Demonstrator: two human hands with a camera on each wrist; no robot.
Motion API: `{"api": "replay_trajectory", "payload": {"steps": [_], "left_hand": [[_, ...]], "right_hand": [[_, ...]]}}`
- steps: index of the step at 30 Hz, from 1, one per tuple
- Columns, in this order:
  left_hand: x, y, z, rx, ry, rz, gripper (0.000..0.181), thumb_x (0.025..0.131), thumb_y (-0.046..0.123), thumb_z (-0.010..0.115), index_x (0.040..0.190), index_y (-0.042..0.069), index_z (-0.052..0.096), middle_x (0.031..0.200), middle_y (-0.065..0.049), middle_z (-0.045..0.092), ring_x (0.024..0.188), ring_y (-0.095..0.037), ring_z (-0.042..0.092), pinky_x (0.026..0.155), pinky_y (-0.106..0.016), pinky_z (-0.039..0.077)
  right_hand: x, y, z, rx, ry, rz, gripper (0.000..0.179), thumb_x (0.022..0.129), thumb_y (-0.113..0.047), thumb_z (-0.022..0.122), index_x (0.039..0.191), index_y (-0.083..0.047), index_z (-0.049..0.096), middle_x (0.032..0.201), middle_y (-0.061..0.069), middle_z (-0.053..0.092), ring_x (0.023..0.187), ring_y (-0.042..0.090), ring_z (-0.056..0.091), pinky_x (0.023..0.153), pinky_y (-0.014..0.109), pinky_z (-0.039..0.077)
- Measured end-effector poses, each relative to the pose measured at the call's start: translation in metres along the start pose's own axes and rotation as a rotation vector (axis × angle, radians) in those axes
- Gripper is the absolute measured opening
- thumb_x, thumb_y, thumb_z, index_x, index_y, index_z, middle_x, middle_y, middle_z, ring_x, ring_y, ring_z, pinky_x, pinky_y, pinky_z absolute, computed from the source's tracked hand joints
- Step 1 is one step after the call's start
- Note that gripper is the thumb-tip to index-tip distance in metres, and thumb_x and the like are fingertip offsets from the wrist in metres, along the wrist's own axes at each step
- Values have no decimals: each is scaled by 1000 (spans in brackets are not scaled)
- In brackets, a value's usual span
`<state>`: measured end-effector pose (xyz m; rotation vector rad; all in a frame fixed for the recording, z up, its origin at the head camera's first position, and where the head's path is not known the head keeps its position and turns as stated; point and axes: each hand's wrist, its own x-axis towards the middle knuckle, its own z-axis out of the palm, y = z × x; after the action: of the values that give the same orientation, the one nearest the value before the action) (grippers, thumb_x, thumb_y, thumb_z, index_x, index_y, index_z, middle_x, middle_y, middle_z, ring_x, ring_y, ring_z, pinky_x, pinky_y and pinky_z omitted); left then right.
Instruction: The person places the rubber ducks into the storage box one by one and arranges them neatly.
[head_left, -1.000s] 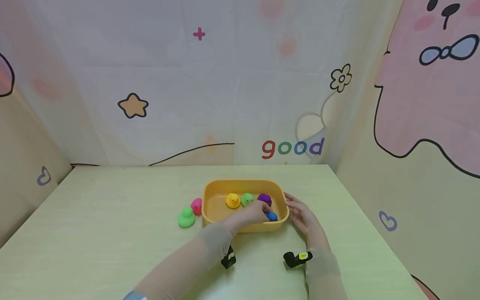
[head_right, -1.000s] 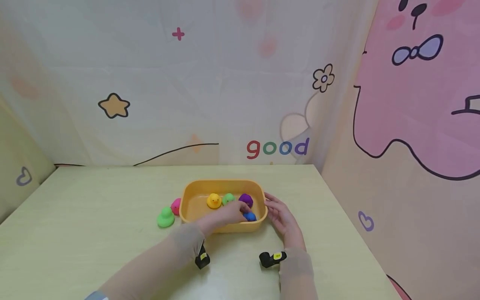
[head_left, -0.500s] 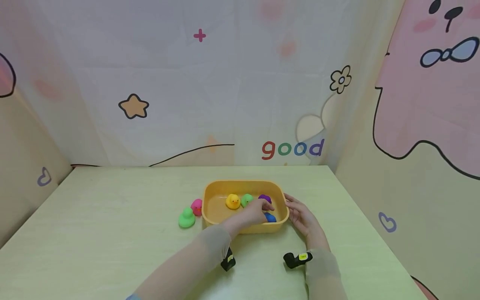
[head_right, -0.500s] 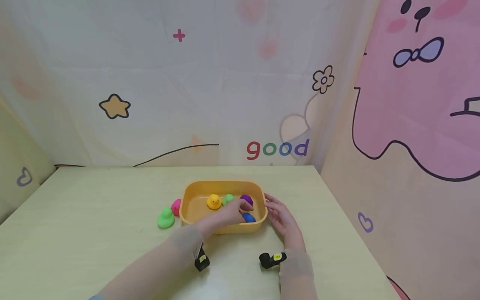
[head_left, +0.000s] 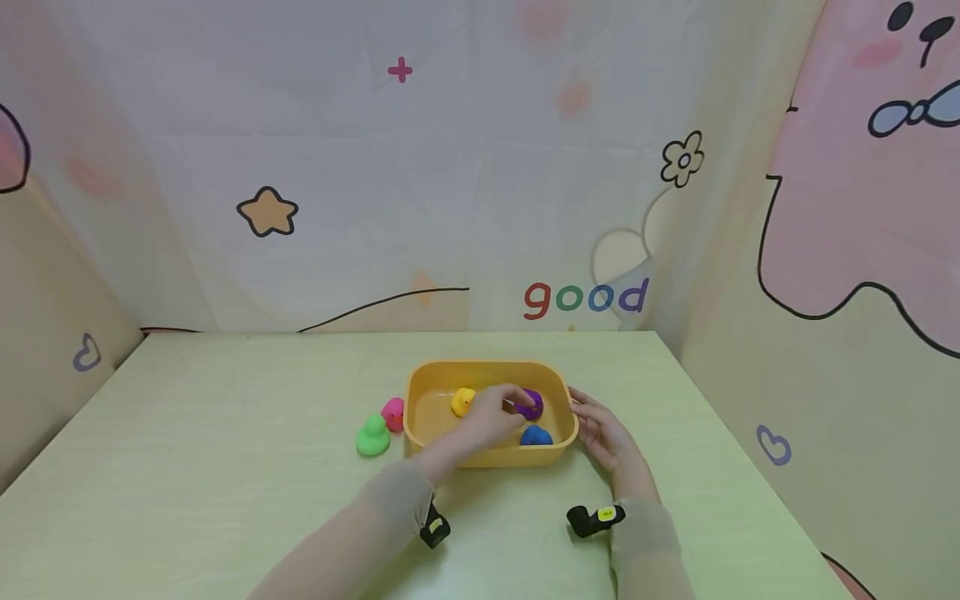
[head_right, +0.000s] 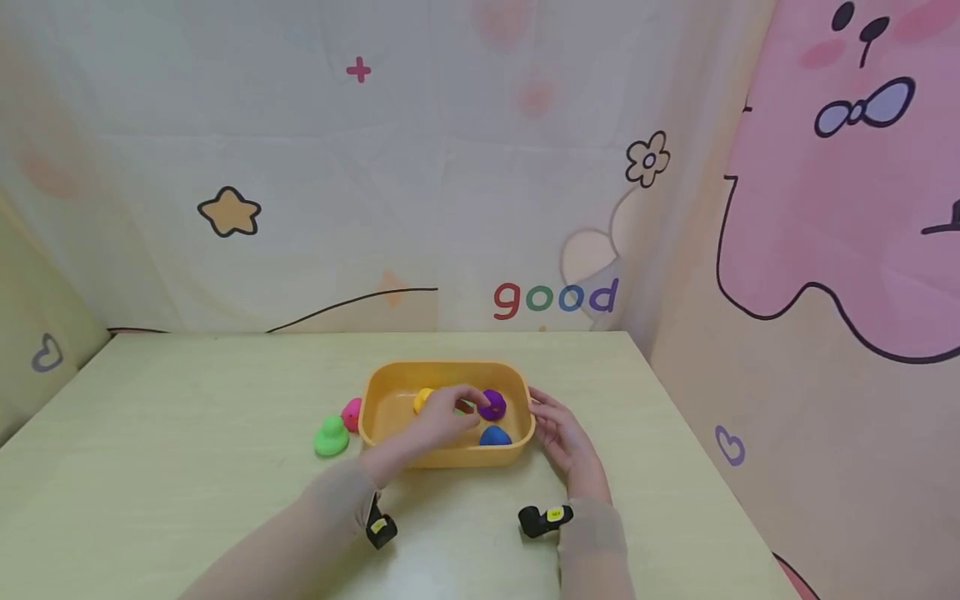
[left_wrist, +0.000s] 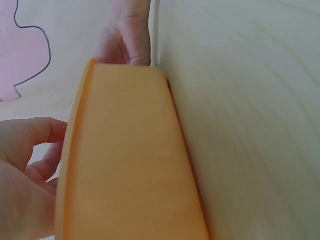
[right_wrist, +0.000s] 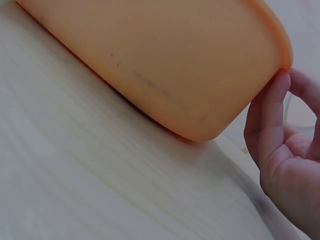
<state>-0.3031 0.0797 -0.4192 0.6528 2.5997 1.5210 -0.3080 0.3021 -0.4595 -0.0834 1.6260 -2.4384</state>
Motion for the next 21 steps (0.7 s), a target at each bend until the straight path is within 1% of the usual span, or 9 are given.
{"api": "replay_trajectory", "payload": {"steps": [4,7,9,12,16,21], "left_hand": [[-9,-3,-21,22,38,35,19,88,1,63,106,4,69,112,-14,69,97,-25,61,77,-28,53],[-16,-4,-39,17,55,45,19,89,1,63,107,2,67,113,-16,68,98,-27,60,79,-30,54],[-20,-6,-50,2,65,40,19,89,1,62,108,0,67,113,-17,68,98,-27,59,81,-31,54],[-26,-10,-66,-15,96,-2,19,89,2,63,108,0,67,112,-15,68,99,-26,59,84,-34,54],[-35,-18,-83,-20,156,-67,19,91,4,64,109,2,67,113,-13,67,104,-26,59,93,-40,52],[-45,-32,-103,-21,195,-121,24,91,6,64,115,1,65,120,-16,65,112,-30,56,98,-44,50]], "right_hand": [[0,0,1,-18,-4,1,57,99,0,39,151,7,16,103,-5,67,86,3,66,75,13,54],[0,0,1,-25,-4,4,58,100,0,39,151,7,14,103,-5,67,84,2,66,75,12,54],[0,0,1,-29,-3,7,59,100,-1,39,152,7,12,102,-6,67,84,2,66,75,12,54],[0,1,0,-41,-4,5,60,100,-1,38,153,7,10,102,-7,66,85,1,65,75,12,53],[0,2,-1,-49,-6,-3,59,100,-1,38,152,8,12,103,-7,66,86,2,65,75,12,53],[1,2,1,-38,-17,-5,59,100,0,37,152,7,11,102,-7,66,86,2,65,75,12,54]]}}
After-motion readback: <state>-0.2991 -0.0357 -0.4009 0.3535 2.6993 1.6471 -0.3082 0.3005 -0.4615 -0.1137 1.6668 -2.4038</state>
